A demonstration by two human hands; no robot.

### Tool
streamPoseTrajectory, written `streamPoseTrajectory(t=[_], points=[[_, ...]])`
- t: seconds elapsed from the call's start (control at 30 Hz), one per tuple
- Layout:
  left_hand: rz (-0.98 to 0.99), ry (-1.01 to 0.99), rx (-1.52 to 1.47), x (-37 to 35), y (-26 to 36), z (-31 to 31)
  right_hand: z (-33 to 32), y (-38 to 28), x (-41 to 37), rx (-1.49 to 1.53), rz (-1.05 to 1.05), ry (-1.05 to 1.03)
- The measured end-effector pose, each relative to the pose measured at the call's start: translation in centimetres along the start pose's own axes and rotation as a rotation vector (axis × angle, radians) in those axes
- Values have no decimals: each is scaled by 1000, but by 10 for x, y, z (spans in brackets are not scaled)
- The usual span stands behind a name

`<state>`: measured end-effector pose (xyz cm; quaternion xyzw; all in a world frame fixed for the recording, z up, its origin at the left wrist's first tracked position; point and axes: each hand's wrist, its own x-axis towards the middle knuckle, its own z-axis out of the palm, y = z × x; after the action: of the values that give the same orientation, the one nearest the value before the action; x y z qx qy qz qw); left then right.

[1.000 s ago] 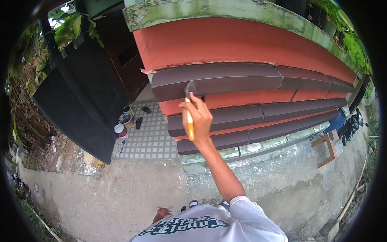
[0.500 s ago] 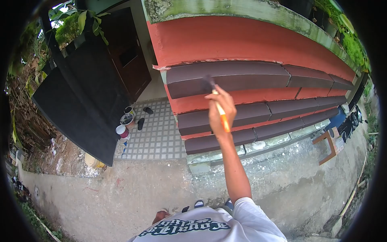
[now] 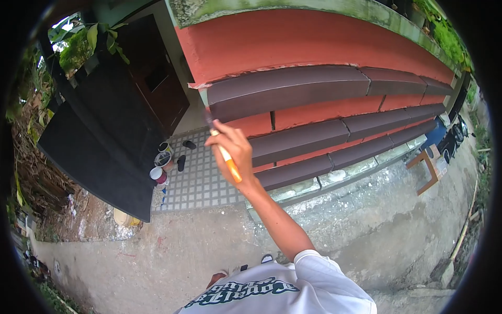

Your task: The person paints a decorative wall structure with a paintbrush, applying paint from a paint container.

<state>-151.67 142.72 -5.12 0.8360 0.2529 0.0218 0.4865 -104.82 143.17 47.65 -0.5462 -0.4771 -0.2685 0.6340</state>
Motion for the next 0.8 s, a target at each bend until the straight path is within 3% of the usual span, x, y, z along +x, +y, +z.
streamPoseTrajectory(t=[0.07,0.17,0.37,0.47,0.57,0.67,0.73,0.8], points=[[40,-31,60,0,1,-2,1,-4,-5,88,59,-93],[70,-64,89,5,4,-6,-26,25,-7,-3,108,-35],[132,-58,46,19,14,-19,-134,94,6,-296,96,347],[-641,28,-786,43,25,-20,-164,110,13,-660,97,523],[-784,28,-718,54,31,-20,-136,105,14,-563,91,464],[-431,-11,-558,32,14,-6,-85,73,0,-537,8,307],[-124,-118,-140,34,0,-9,-54,49,-11,-350,-12,184],[151,-94,169,24,-5,1,-34,36,-17,-114,-51,17]])
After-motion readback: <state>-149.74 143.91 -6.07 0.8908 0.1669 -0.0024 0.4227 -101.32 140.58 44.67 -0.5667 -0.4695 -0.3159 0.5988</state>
